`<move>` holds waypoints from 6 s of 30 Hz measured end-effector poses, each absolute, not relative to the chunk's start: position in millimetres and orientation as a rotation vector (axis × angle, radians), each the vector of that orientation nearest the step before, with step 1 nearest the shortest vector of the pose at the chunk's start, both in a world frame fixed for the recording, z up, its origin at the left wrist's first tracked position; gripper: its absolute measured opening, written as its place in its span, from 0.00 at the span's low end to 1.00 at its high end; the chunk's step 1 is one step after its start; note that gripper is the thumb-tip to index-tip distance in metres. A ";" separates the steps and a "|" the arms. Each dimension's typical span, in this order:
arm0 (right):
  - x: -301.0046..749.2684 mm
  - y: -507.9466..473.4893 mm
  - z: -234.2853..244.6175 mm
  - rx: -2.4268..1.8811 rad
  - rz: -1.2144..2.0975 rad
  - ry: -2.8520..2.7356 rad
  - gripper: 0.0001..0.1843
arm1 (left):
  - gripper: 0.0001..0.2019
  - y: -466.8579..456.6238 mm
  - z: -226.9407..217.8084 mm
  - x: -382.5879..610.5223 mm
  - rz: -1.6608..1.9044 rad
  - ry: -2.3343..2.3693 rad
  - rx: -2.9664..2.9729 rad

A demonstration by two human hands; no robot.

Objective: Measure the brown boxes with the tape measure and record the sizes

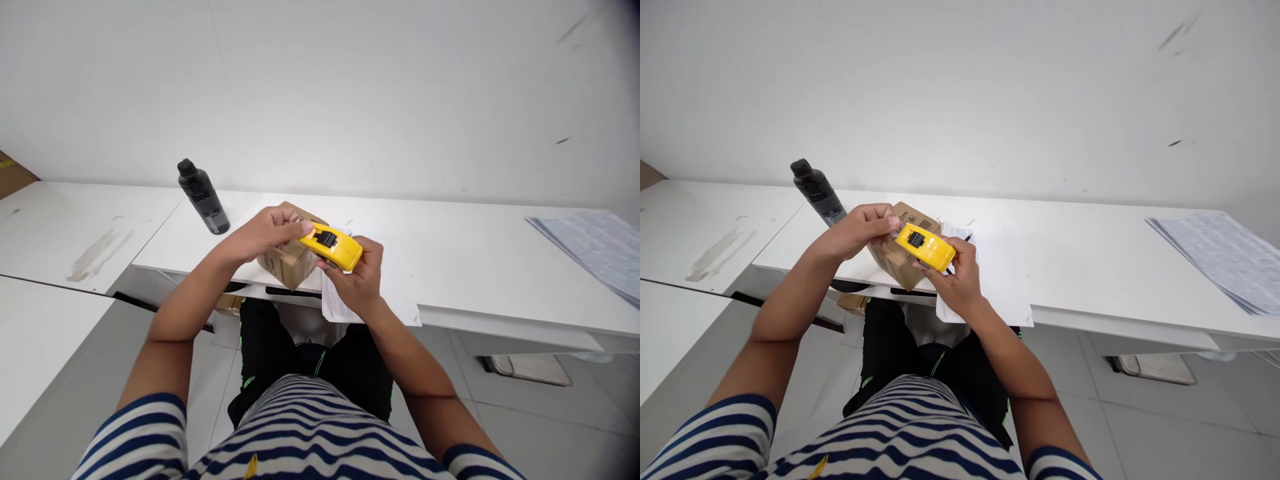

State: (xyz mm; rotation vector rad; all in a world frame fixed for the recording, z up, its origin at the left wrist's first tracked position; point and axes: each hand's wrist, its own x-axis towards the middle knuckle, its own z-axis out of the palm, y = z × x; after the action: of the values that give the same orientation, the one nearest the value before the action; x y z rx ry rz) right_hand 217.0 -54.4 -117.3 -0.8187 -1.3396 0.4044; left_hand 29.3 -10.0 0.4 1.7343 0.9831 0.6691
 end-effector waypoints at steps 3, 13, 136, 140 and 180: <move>232.3 -57.6 -119.5 -0.875 0.401 -1.306 0.30 | 0.20 11.8 -1.6 19.9 0.815 1.028 1.651; 269.9 -63.3 -120.1 -1.129 0.500 -1.189 0.32 | 0.15 90.8 -42.0 -45.7 0.859 1.186 1.381; 331.4 3.7 -213.3 -1.555 0.896 -1.444 0.21 | 0.33 -25.1 -205.4 109.9 0.571 1.030 1.953; 332.1 3.1 -212.9 -1.552 0.893 -1.449 0.21 | 0.34 -25.6 -206.1 109.7 0.574 1.029 1.947; 333.6 0.9 -212.9 -1.591 0.880 -1.346 0.19 | 0.34 -22.6 -208.4 109.6 0.574 1.005 1.946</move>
State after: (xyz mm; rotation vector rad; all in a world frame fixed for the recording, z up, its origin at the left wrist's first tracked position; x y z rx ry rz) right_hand 333.6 0.9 -212.9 -1.5914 -1.3461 0.8803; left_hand 109.6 -22.6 -208.4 1.9456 1.0055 0.5745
